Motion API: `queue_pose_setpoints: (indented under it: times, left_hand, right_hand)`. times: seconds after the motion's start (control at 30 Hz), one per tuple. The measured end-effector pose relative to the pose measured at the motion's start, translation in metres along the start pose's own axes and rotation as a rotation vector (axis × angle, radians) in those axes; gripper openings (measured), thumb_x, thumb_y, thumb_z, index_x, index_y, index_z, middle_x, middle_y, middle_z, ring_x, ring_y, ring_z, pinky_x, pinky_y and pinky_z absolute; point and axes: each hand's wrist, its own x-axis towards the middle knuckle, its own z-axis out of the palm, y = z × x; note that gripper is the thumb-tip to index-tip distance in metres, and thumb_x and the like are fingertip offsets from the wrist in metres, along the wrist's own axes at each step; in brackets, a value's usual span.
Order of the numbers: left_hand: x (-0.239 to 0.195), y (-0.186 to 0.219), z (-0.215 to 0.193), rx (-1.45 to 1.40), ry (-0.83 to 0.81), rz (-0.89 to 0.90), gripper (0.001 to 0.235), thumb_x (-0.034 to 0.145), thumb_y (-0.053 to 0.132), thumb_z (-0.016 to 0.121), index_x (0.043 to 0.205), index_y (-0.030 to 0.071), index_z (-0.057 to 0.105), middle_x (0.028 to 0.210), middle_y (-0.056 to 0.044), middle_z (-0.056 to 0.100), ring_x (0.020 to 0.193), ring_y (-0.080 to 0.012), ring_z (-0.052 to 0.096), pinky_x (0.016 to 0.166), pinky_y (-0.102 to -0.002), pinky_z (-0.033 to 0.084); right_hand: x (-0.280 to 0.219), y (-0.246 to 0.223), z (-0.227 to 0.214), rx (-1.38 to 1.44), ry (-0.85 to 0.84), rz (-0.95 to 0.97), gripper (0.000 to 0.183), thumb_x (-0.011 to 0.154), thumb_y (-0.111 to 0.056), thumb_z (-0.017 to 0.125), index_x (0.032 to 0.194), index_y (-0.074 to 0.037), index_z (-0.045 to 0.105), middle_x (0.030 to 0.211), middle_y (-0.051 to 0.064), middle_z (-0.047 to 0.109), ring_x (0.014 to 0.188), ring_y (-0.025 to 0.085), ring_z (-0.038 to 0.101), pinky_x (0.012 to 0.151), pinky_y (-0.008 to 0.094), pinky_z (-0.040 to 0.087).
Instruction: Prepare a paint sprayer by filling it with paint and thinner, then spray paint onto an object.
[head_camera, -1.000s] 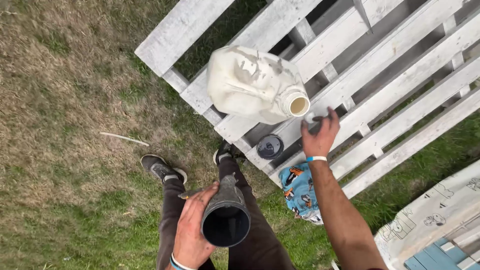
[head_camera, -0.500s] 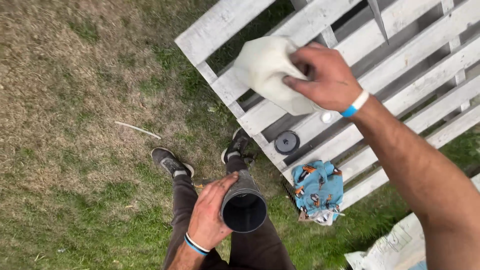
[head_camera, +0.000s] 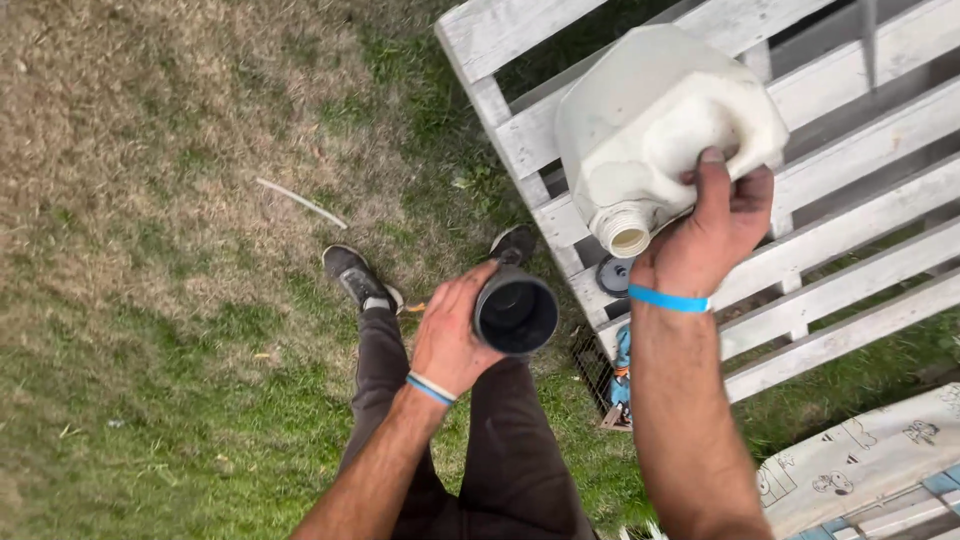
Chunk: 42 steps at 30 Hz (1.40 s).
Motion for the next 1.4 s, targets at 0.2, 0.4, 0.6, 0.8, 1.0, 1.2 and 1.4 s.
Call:
queue_pose_setpoints:
  times: [0.2,0.4,0.6,0.8,1.0,1.2,1.4]
  left_hand:
    - [0.017,-0.023,0.008,0.031,0.001,-0.072,0.1,0.053,0.013,0.094,0.143,0.005,0.05,0.137,-0.015,0.062,0.126,-0.0357,0.057,0.11,-0.043,0.045]
    - [0.021,-0.046,0.011,0.056,-0.049,-0.085,0.106,0.054,0.015,0.095,0.147,0.005,0.046,0.138,-0.014,0.06,0.126,-0.0347,0.055,0.111,-0.043,0.043]
    - [0.029,-0.064,0.015,0.086,-0.066,-0.093,0.103,0.055,0.017,0.095,0.145,0.007,0.046,0.14,-0.013,0.059,0.128,-0.0337,0.054,0.111,-0.043,0.044]
    - [0.039,-0.072,0.014,0.099,-0.075,-0.072,0.101,0.055,0.018,0.095,0.143,0.009,0.047,0.143,-0.012,0.056,0.129,-0.0335,0.053,0.111,-0.045,0.042]
    - [0.036,-0.094,0.015,0.104,-0.045,-0.052,0.1,0.057,0.017,0.095,0.144,0.01,0.047,0.145,-0.011,0.056,0.131,-0.034,0.052,0.111,-0.046,0.041]
    - [0.031,-0.102,0.011,0.108,-0.042,-0.056,0.098,0.058,0.015,0.094,0.144,0.011,0.048,0.145,-0.01,0.056,0.132,-0.0341,0.052,0.111,-0.046,0.042]
    - [0.025,-0.114,0.016,0.084,-0.012,-0.054,0.099,0.058,0.017,0.094,0.145,0.01,0.046,0.146,-0.01,0.055,0.132,-0.0336,0.052,0.113,-0.046,0.042]
  right_hand:
    - [-0.052,0.026,0.005,0.02,0.036,-0.081,0.023,0.103,0.002,0.066,0.124,0.002,0.056,0.117,0.01,0.065,0.1,0.015,0.059,0.092,0.031,0.052]
    - [-0.068,0.03,0.005,-0.058,0.026,-0.124,0.025,0.105,0.0,0.068,0.128,0.003,0.056,0.118,0.008,0.065,0.102,0.014,0.059,0.094,0.03,0.051]
    - [-0.082,0.033,-0.002,-0.1,-0.004,-0.106,0.026,0.107,-0.001,0.069,0.129,0.004,0.056,0.117,0.01,0.066,0.102,0.015,0.06,0.093,0.03,0.052]
    - [-0.096,0.036,-0.001,-0.132,-0.034,-0.103,0.024,0.108,-0.001,0.068,0.128,0.003,0.055,0.119,0.009,0.065,0.101,0.015,0.06,0.095,0.031,0.052]
    - [-0.112,0.042,-0.002,-0.16,-0.04,-0.061,0.023,0.108,-0.002,0.065,0.129,0.001,0.055,0.118,0.008,0.064,0.104,0.015,0.061,0.099,0.032,0.053]
    - [-0.13,0.05,-0.004,-0.219,-0.102,-0.069,0.02,0.109,-0.004,0.065,0.127,0.001,0.056,0.115,0.008,0.066,0.103,0.016,0.063,0.1,0.033,0.052]
    - [-0.147,0.059,-0.007,-0.247,-0.158,-0.063,0.021,0.11,-0.007,0.064,0.128,0.0,0.054,0.116,0.008,0.067,0.109,0.016,0.062,0.106,0.033,0.05]
